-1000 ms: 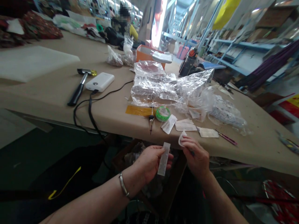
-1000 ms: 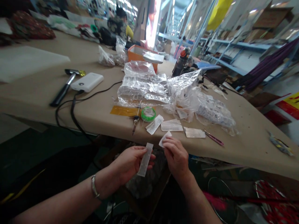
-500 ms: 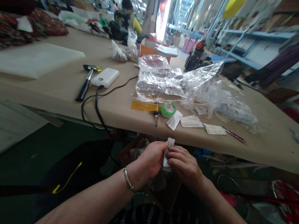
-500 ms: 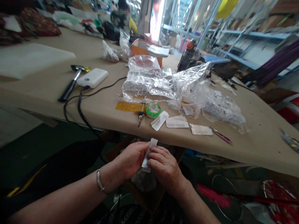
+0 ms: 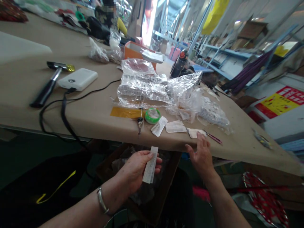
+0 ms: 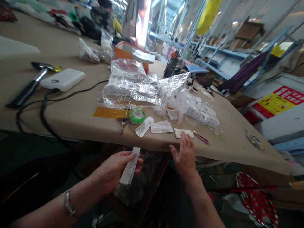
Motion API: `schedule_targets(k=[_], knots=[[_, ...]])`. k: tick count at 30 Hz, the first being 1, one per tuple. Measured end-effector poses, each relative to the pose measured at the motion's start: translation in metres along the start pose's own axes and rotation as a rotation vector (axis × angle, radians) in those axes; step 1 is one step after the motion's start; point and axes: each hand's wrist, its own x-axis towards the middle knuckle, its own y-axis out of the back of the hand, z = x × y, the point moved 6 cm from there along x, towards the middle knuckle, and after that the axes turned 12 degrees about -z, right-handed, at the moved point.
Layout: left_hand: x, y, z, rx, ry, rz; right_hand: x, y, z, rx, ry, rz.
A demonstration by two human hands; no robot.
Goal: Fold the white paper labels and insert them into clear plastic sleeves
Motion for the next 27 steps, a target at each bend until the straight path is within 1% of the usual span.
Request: schedule_targets(k=[2,4,7,9,11,13,15,16,17,18,19,20,22,24,27], knots=[[0.000,-0.001,-0.002,0.003,0.005,-0.012,-0.001,-0.010,0.021,-0.096,-0.004,-0.072],[0.000,-0.001,-0.004,0.013,0.009,-0.010,-0.005,-0.017,0.032,-0.127,0.027,-0.104],[0.000,-0.001,-0.004,0.028,0.014,0.004,-0.011,-0.014,0.040,-0.082,0.056,-0.048],[0.000,0.000,-0.003,0.033,0.017,0.012,-0.012,-0.004,0.041,0.008,0.049,0.010],[-0.001,-0.001,-0.003,0.034,0.022,0.009,-0.011,0.010,0.036,0.124,0.011,0.097],[0.000,-0.002,-0.004,0.026,0.022,-0.007,-0.011,0.023,0.018,0.242,-0.017,0.194],[0.000,-0.003,-0.006,0.000,0.017,-0.020,-0.009,0.029,-0.016,0.365,0.050,0.207],[0.001,-0.003,-0.006,-0.023,0.006,-0.028,-0.009,0.027,-0.037,0.439,0.126,0.159],[0.001,-0.004,-0.006,-0.050,-0.015,-0.042,-0.009,0.023,-0.062,0.489,0.250,0.084],[0.002,-0.005,-0.005,-0.081,-0.048,-0.065,-0.011,0.018,-0.085,0.516,0.379,0.018],[0.002,-0.007,-0.003,-0.112,-0.084,-0.094,-0.014,0.011,-0.105,0.520,0.476,-0.031],[0.003,-0.007,-0.001,-0.142,-0.121,-0.116,-0.016,0.004,-0.120,0.515,0.538,-0.064],[0.003,-0.005,0.001,-0.198,-0.175,-0.121,-0.020,-0.010,-0.135,0.501,0.583,-0.098],[0.004,0.002,0.001,-0.244,-0.193,-0.082,-0.021,-0.019,-0.139,0.502,0.585,-0.112],[0.005,0.009,0.000,-0.267,-0.201,-0.056,-0.021,-0.022,-0.141,0.504,0.616,-0.137]])
